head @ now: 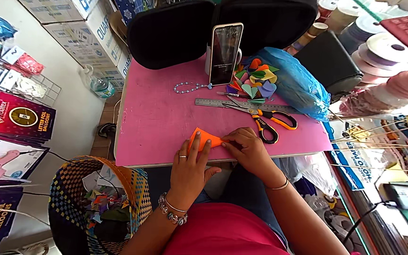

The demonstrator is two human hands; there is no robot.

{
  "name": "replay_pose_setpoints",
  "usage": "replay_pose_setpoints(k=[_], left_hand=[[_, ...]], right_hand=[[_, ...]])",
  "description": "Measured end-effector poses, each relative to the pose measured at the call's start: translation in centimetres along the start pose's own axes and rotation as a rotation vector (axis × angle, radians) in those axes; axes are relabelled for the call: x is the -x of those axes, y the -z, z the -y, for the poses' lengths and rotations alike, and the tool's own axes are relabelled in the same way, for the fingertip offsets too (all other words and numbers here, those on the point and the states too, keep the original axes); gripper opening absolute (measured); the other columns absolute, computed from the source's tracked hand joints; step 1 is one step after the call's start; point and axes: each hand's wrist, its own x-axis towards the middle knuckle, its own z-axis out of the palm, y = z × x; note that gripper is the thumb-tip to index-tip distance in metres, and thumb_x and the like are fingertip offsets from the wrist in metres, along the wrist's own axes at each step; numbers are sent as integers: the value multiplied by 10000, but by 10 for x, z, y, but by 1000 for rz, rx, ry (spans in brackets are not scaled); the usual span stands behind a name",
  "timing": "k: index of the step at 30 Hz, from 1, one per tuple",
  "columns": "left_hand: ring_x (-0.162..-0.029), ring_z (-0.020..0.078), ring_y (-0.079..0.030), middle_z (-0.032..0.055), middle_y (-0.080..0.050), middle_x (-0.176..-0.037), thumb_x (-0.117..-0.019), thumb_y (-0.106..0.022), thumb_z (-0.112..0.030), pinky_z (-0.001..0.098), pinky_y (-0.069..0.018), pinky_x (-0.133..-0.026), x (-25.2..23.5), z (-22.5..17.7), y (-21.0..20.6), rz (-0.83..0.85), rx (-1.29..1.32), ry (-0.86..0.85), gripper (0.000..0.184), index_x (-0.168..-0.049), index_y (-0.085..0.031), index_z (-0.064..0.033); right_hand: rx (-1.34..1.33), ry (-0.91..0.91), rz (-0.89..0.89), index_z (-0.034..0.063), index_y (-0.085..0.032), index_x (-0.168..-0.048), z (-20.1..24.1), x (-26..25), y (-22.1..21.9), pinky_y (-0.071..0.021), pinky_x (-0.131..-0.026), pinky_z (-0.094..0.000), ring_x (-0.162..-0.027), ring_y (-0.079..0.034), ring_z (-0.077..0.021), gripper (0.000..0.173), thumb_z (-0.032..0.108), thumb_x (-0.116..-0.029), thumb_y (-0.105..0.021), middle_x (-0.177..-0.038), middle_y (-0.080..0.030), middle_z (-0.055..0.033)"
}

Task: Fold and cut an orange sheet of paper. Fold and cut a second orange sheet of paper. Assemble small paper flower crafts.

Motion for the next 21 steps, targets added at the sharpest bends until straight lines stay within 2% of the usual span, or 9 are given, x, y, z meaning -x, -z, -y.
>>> replay_pose_setpoints(k=[4,9,14,18,21], left_hand=[[-1355,480,-501,170,-511,-1531,-980,-376,-680,559,-488,-1002,4,-4,3,4,28,-30,752,-1460,-576,-136],[-1406,433,-470,102,-507,-1551,-941,-348,-741,604,-444,-1022,9,-9,-3,59,-81,-50,857,-1489,-535,-109],[-1386,417,-497,99,-506,-1552,-935,-337,-749,554,-467,-1000,7,-5,-7,65,-123,-46,849,-1491,-540,-141],[-1327,389,-550,91,-525,-1537,-932,-294,-766,504,-484,-936,4,3,-9,59,-145,-67,855,-1489,-547,-168],[-1312,384,-557,95,-518,-1543,-935,-292,-761,502,-481,-916,2,6,-7,82,-142,-69,847,-1500,-536,-179]], right_hand=[[18,-7,-15,110,-801,-1024,1,0,-2,-485,-960,-370,-1065,-643,-215,228,264,-971,-641,-999,-748,-40],[24,-18,-25,111,-806,-1025,2,0,-2,-488,-958,-372,-1062,-644,-219,227,266,-963,-652,-1000,-746,-51],[31,-15,-24,116,-808,-1032,1,1,-1,-491,-953,-363,-1056,-644,-212,233,275,-966,-651,-994,-746,-42],[50,1,-23,109,-809,-1042,0,1,-3,-488,-956,-382,-1048,-645,-228,244,274,-967,-646,-989,-742,-54],[57,-5,-20,113,-810,-1046,1,2,-3,-485,-948,-388,-1050,-635,-233,246,278,-970,-643,-989,-734,-53]])
